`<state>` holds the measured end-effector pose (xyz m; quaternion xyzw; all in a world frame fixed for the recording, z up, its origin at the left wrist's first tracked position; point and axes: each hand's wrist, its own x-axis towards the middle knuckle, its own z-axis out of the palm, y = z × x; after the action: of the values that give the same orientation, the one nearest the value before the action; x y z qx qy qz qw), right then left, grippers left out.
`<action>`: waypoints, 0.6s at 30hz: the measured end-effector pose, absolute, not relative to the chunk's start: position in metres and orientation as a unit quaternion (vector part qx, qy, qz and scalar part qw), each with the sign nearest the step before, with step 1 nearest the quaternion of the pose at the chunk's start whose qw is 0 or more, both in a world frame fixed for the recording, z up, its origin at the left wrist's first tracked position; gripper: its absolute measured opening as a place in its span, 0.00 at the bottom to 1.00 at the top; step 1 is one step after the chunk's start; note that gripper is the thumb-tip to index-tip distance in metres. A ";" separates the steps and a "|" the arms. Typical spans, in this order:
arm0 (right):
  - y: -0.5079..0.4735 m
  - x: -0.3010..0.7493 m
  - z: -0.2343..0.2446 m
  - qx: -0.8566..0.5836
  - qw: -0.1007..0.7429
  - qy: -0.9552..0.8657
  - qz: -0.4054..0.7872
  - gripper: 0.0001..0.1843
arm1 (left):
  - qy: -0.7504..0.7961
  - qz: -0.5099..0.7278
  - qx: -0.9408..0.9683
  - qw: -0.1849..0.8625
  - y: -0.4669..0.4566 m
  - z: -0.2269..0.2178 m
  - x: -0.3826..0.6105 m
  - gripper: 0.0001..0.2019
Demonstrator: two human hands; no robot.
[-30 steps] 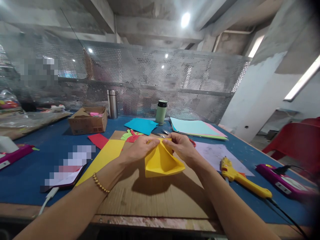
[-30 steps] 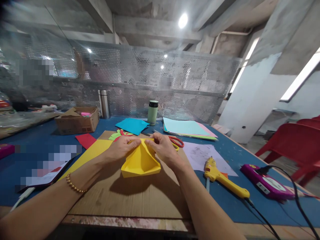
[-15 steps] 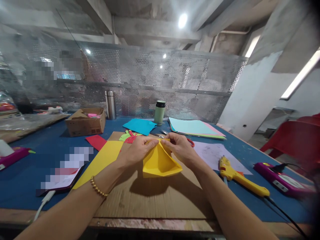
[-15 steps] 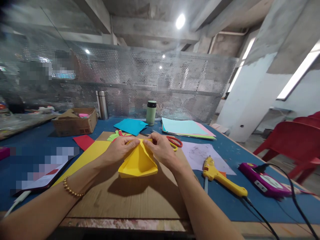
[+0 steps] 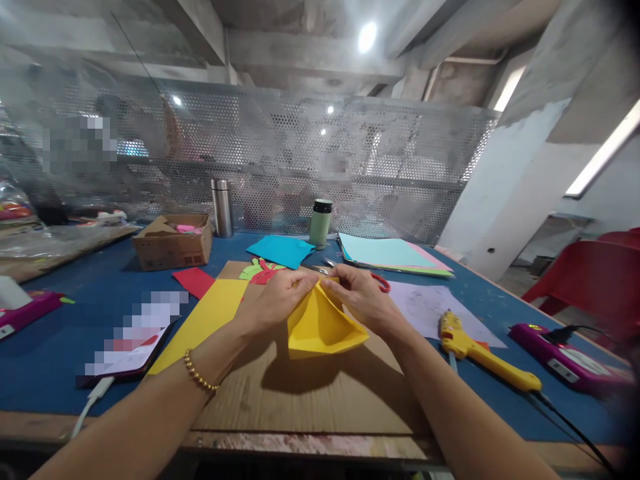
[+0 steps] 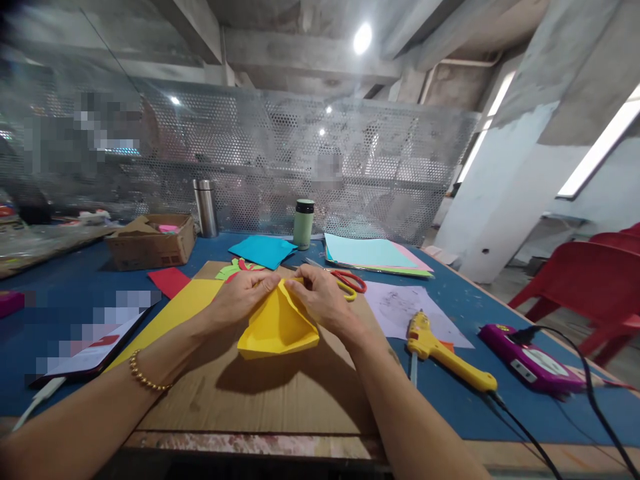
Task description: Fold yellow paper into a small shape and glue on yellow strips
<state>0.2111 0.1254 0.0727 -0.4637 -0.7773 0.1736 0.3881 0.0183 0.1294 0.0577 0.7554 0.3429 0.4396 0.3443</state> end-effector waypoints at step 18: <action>0.134 0.207 0.060 -0.455 0.483 -0.683 0.306 0.20 | 0.402 0.473 0.726 0.297 0.133 0.058 0.020 0.15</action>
<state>0.2066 0.1336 0.0604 -0.4549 -0.6825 0.3057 0.4835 0.0201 0.1335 0.0583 0.7257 0.4021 0.4729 0.2967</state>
